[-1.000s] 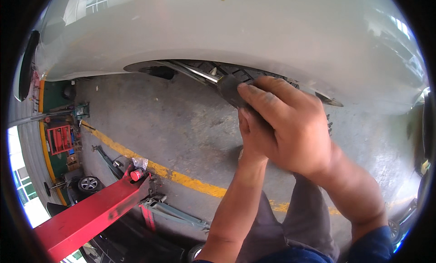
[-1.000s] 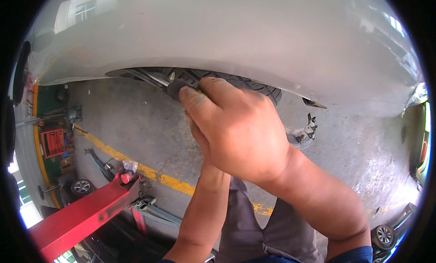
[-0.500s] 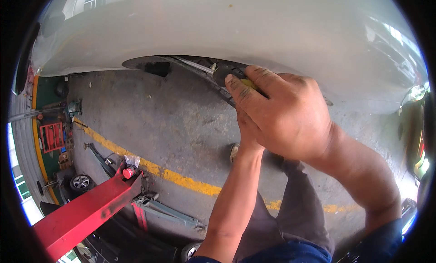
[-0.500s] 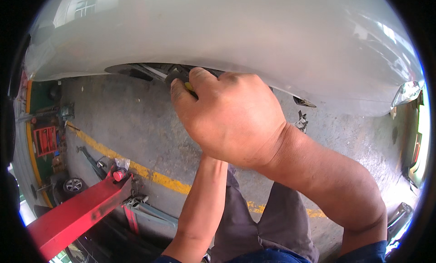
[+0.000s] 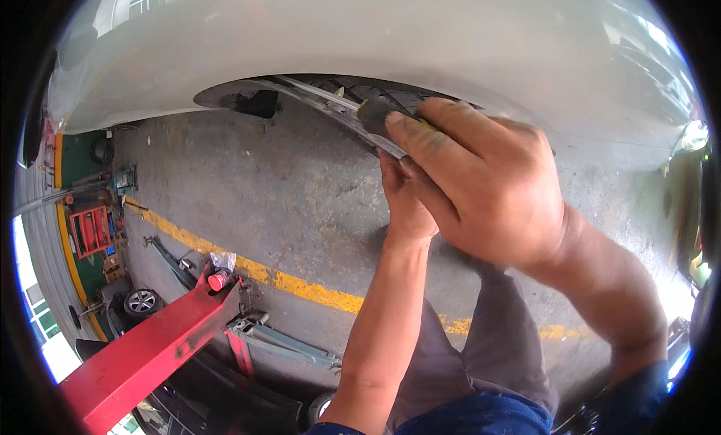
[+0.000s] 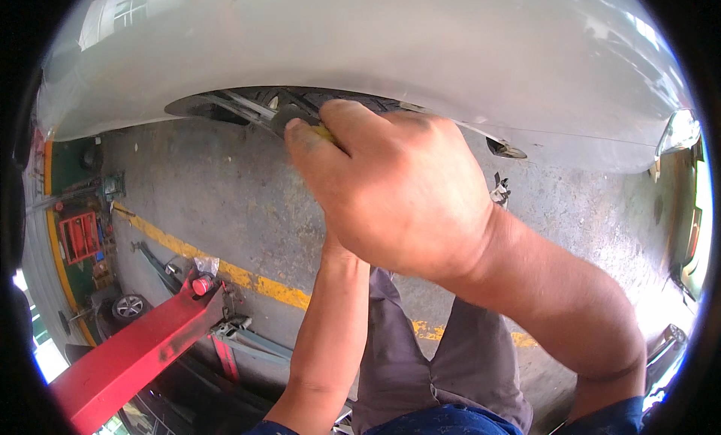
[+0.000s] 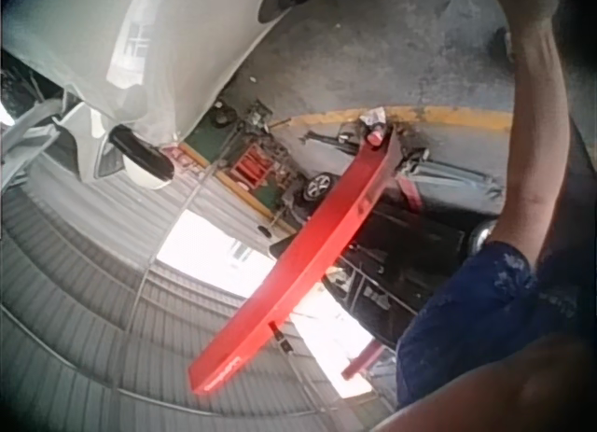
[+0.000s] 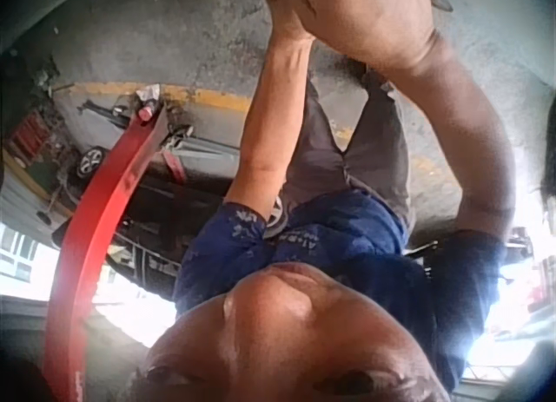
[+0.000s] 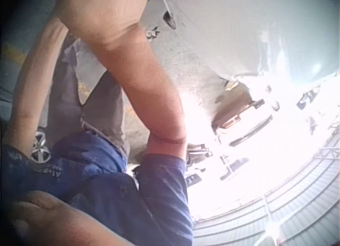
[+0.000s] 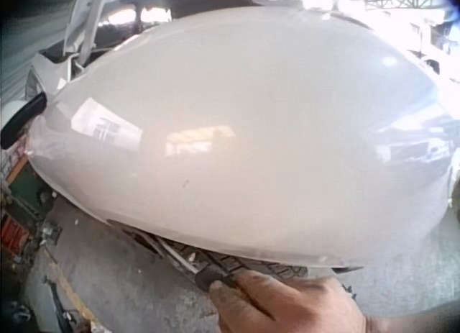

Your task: The person removes the front bumper of a white car using a screwdriver and a power drill. They pry off trim pieces, unscrew fasteners, and detach the bumper from the vehicle.

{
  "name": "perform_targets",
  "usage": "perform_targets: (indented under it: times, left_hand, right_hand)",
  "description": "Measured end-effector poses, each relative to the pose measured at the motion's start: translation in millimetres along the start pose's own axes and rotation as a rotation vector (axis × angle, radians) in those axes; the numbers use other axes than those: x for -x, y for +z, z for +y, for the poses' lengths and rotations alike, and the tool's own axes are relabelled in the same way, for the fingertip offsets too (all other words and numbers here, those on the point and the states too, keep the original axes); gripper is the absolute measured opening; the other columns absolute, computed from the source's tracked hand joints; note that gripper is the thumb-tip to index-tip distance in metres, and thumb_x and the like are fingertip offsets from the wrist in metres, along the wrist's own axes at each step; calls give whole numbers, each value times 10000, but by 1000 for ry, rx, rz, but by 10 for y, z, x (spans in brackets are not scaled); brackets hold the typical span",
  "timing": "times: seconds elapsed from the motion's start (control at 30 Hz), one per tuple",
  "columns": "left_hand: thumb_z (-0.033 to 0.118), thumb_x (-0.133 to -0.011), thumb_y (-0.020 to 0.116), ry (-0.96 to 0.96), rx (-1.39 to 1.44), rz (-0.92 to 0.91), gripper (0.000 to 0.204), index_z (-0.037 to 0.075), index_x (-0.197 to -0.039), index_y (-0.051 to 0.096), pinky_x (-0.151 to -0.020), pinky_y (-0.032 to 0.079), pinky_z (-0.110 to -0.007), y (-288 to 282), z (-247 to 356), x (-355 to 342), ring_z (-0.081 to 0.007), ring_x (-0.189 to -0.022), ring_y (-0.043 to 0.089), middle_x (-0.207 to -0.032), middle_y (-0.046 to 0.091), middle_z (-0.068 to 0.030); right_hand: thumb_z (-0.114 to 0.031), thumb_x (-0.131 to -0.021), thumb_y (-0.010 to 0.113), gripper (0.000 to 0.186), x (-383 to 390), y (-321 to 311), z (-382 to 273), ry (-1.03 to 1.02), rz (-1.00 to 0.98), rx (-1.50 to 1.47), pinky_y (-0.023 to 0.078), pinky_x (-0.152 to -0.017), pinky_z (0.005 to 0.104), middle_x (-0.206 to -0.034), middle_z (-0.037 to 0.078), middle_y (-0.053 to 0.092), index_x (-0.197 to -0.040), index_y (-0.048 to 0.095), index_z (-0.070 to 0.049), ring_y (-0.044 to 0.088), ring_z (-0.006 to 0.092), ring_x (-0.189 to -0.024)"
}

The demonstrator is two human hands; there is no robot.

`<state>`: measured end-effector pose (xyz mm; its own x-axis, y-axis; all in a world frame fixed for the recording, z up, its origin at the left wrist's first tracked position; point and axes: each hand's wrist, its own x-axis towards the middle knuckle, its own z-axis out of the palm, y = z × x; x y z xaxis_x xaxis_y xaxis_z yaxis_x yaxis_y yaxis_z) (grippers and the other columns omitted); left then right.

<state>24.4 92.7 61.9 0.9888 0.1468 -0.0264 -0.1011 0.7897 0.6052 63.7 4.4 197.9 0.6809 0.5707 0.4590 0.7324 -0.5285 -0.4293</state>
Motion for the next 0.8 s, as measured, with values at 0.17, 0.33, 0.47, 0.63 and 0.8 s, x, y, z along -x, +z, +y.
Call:
perform_targets:
  times: [0.17,0.33,0.47,0.63,0.8]
  left_hand:
    - [278,-1051,581,-19,-11,-16,535,122,-1497,329,-1034,475,-355,-28,1,-11,-164,-1223,542,-1376,510,-77]
    - [277,-1049,586,-34,-10,-19,540,119,-1495,327,-1032,476,-357,-25,35,-19,-164,-1219,543,-1374,511,-77]
    - [277,-1047,589,-44,-11,-12,543,116,-1493,325,-1030,478,-358,-31,32,-9,-163,-1215,544,-1372,511,-77]
    - [276,-1045,594,-61,-30,2,548,113,-1492,322,-1029,479,-360,-26,18,-2,-163,-1211,545,-1370,512,-77]
    - [276,-1043,598,-68,-53,32,552,109,-1490,320,-1027,481,-361,-28,-6,-25,-163,-1207,546,-1368,513,-77]
  right_hand:
    - [-63,-776,765,300,36,120,-112,84,38,-5,583,-582,345,-978,176,713,-1067,741,6,716,288,-699]
    - [-62,-781,767,300,-11,204,-199,144,51,6,580,-594,348,-984,175,712,-1070,738,9,713,300,-709]
    - [-52,-772,763,310,-47,237,-220,168,81,-24,580,-620,362,-992,181,713,-1074,736,15,715,313,-729]
    - [-12,-754,733,319,-185,197,-79,220,85,-254,582,-653,386,-994,195,708,-1070,728,35,710,346,-753]
    - [-26,-758,741,323,-255,85,-55,54,-72,-47,573,-681,381,-970,205,692,-1074,713,39,692,368,-741]
